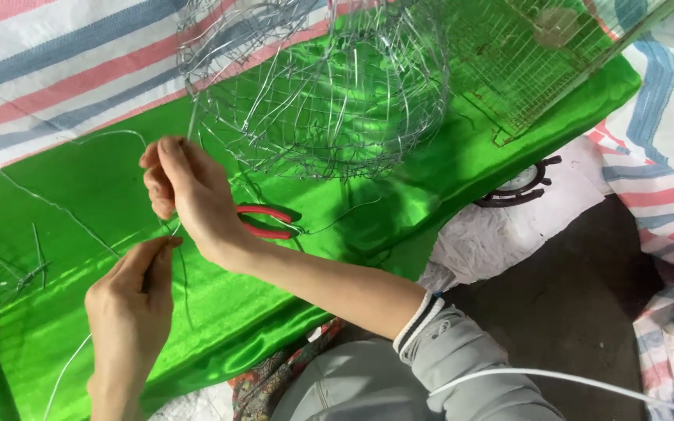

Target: Straightening and bending metal wire pieces using pliers.

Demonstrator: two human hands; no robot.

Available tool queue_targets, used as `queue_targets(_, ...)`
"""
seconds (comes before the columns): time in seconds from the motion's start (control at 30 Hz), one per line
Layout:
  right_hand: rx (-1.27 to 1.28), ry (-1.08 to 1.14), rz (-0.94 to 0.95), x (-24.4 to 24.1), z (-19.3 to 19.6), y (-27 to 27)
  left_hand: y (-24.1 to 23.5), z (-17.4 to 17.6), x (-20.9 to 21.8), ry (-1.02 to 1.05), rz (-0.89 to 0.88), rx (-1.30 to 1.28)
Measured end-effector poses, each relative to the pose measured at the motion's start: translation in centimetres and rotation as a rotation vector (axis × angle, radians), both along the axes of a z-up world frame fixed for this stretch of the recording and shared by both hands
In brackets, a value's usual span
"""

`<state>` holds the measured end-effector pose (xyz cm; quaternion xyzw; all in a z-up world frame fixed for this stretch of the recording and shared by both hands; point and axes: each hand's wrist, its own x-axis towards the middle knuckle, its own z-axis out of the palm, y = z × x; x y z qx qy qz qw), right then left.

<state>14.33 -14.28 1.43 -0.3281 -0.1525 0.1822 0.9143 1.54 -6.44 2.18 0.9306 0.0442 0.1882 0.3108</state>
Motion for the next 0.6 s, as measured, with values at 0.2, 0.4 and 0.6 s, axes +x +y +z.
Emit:
queue_targets(0.2,-0.05,0.06,0.031,1.0,-1.0,-0.8,0.8,-0.7,-0.6,0.279,-0.116,0.091)
queue_targets(0.4,0.135,-0.046,-0.058,4.7,1.2,-4.7,2.9,-1.8,-2.4,0.224,0.078,-0.129)
queue_targets(0.6,0.028,-0.055,-0.029,5.8,1.3,-7.4,4.9,-1.5,-3.6,0.223,0.024,-0.21)
